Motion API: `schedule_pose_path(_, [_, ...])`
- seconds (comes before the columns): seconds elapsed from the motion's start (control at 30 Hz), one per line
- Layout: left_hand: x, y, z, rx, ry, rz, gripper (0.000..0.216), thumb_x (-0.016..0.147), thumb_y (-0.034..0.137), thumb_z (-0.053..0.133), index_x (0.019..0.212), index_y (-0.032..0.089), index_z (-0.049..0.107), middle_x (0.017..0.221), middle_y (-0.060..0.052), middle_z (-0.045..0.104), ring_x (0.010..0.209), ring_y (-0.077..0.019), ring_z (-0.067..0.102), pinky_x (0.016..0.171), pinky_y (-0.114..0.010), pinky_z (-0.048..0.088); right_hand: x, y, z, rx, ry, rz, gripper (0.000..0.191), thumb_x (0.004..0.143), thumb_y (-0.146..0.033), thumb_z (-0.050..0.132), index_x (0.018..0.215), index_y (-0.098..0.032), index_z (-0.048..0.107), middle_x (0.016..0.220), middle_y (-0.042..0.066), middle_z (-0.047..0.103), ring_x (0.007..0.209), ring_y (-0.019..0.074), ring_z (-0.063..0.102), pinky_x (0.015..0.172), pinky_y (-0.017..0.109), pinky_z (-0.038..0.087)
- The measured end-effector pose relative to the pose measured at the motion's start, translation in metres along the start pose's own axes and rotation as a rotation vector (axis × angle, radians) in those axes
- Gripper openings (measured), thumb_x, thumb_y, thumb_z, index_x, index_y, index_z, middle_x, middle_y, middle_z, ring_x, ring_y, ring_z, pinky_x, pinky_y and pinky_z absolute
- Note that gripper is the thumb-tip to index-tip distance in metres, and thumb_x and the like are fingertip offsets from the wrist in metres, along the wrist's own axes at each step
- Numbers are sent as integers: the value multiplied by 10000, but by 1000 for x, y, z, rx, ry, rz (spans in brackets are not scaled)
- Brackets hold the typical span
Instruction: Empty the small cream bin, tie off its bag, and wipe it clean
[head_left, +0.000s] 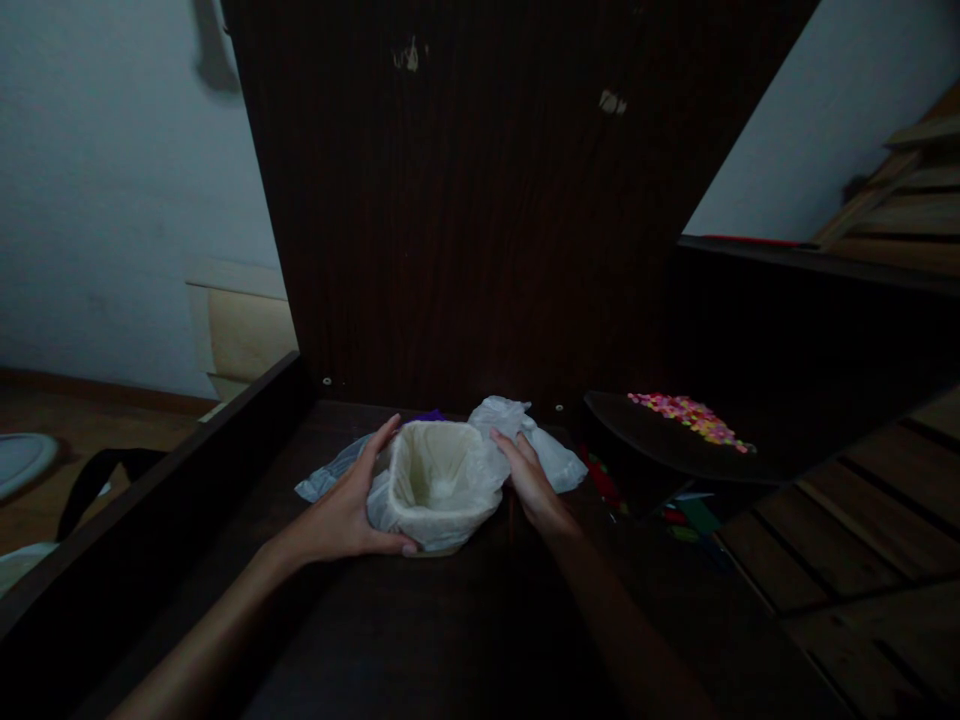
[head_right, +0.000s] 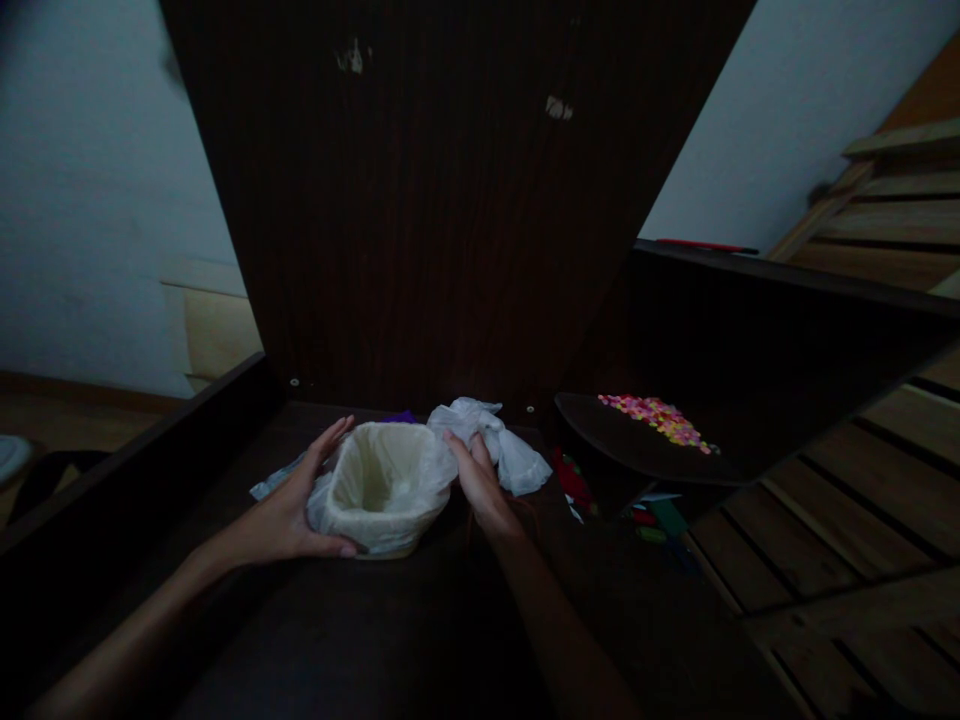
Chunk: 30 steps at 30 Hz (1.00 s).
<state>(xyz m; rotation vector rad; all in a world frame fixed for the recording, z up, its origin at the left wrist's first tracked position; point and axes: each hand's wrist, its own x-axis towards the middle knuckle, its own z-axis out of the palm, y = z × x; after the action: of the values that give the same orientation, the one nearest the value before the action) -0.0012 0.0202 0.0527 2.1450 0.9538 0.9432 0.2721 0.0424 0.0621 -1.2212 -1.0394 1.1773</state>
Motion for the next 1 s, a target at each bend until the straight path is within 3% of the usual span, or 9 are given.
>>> schedule_pose_path(0.1, [0,-7,3,-73,-21,-53,1455,581,553,929,1607,250,-57,1681,-222,89,1546,-409,169,1245,-639,130,5,21,9,-42,38,-120,441,725,-499,642,1057,-214,583,1218,110,689,1155,276,627,1032,412,458])
schedule_pose_path(0.2, [1,-11,8,-118,-44,-97,1455,588,546,925,1605,240,-69,1679,-217,110,1541,-416,180,1246,-637,109,9,37,11,-151,66,-149,445,678,-469,664,1028,-233,522,1104,90,703,1054,269,648,957,408,494])
schedule_pose_path(0.33, [3,-11,15,-206,-80,-76,1430,591,477,934,1605,256,-49,1670,-176,185,1495,-437,290,1253,-560,221,12,41,10,-287,163,-197,578,558,-400,753,1046,-238,489,1100,90,664,1063,283,623,959,414,482])
schedule_pose_path(0.4, [4,-11,18,-226,-75,-78,1402,607,421,926,1603,255,-47,1660,-170,217,1461,-440,351,1247,-554,245,11,39,11,-275,171,-232,575,596,-436,706,1096,-239,501,1189,108,644,1154,283,600,993,403,471])
schedule_pose_path(0.6, [6,-11,23,-228,-33,-62,1357,600,388,899,1603,235,-1,1640,-164,257,1476,-416,330,1248,-541,243,-2,22,25,212,-31,-37,682,809,-641,449,1348,-226,514,1410,102,599,1270,256,589,1043,406,471])
schedule_pose_path(0.83, [8,-16,27,-203,-48,-39,1346,601,404,893,1601,201,15,1601,-196,317,1469,-377,352,1237,-562,257,-5,9,42,174,-206,101,701,773,-779,478,1087,-203,727,975,89,766,1139,304,662,934,428,548])
schedule_pose_path(1.0, [10,-19,27,-221,-69,-18,1391,577,455,912,1599,219,-2,1579,-203,337,1451,-383,370,1230,-583,256,11,8,46,124,-219,2,639,812,-736,493,1144,-241,723,1048,83,759,1110,313,679,904,468,572])
